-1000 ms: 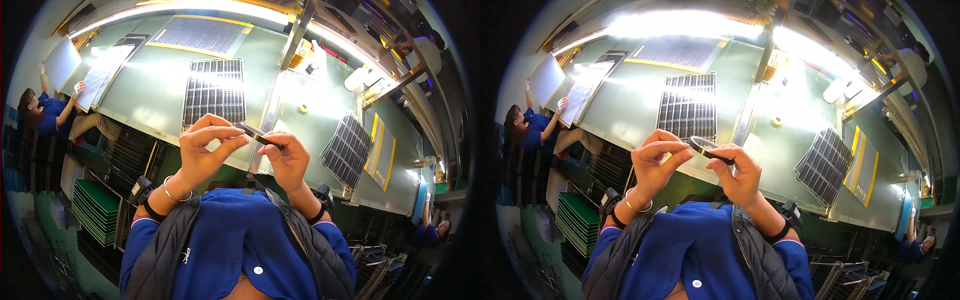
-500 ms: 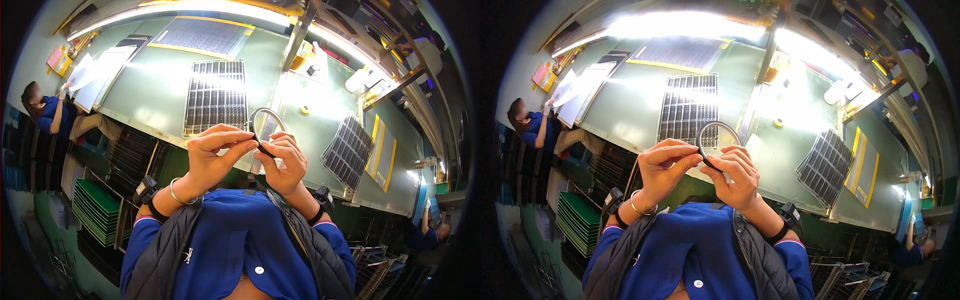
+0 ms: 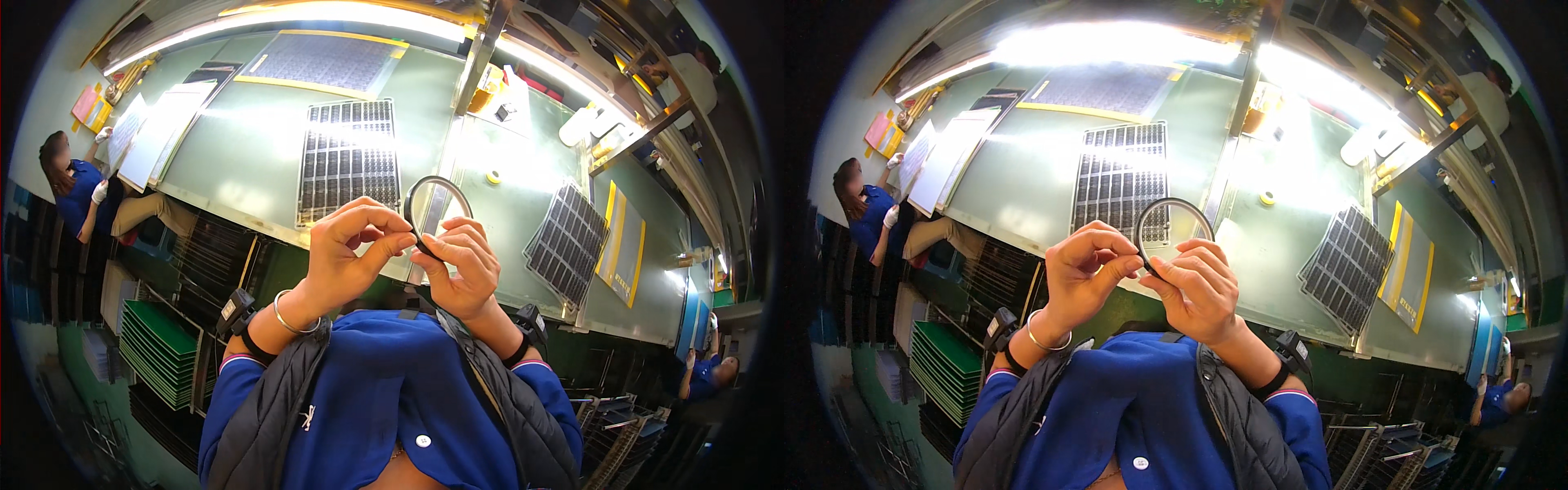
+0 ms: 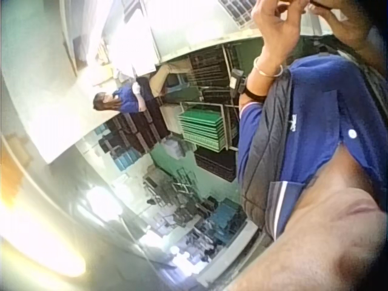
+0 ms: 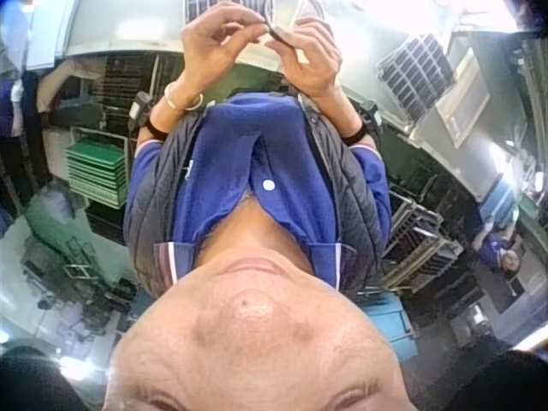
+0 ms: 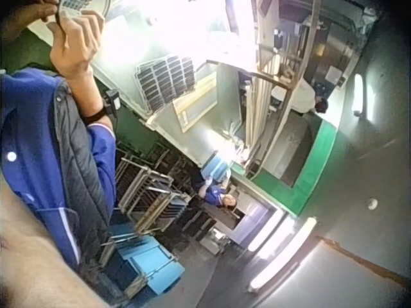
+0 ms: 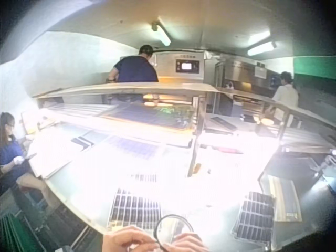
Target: Inspecting solar cell grids on a light table, applying tape, and using a magnifying glass to check details.
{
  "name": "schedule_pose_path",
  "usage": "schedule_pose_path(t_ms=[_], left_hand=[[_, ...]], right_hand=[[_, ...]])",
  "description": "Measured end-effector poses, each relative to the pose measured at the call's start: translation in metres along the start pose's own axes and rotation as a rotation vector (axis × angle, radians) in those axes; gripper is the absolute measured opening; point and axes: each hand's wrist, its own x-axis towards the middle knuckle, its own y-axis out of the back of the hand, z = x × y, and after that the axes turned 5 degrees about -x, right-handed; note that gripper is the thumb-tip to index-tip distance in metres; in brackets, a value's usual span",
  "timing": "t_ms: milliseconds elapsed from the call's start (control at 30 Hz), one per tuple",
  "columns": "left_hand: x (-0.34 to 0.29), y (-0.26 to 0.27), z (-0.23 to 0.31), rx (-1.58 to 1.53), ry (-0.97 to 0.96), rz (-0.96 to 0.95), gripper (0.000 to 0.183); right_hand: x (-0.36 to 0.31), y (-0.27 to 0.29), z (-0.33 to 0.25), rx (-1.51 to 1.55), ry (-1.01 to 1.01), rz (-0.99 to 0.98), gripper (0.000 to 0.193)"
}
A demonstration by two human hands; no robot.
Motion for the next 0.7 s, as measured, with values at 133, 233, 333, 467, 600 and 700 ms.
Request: schedule_pose_path(t_ms=[133, 233, 333, 467, 600, 700], left_hand=[[-0.001, -0.002, -0.005, -0.013, 0.000, 0.022, 0.008], [-0.003, -0.003, -0.011, 0.087, -0.124, 0.061, 0.013], [0.000, -0.003, -0.004, 0.115, -0.137, 0.057, 0.019], [0.001, 0.004, -0.010, 0.140, -0.232, 0.076, 0.023], [0.001, 0.010, -0.001, 0.199, -0.140, 0.019, 0.012], [0.008, 0.011, 0.006, 0.329, -0.207, -0.035, 0.007]], right_hand=[[0.001, 0.001, -0.001, 0.006, 0.001, -0.001, 0.023], [0.001, 0.001, -0.001, 0.011, -0.004, 0.011, 0.023], [0.001, 0.001, -0.001, 0.027, -0.038, 0.006, 0.022], [0.005, -0.003, 0.000, 0.017, 0.000, 0.006, 0.022], [0.004, -0.007, 0.003, 0.027, 0.023, -0.011, 0.022], [0.006, -0.002, 0.000, -0.016, 0.011, -0.042, 0.022]])
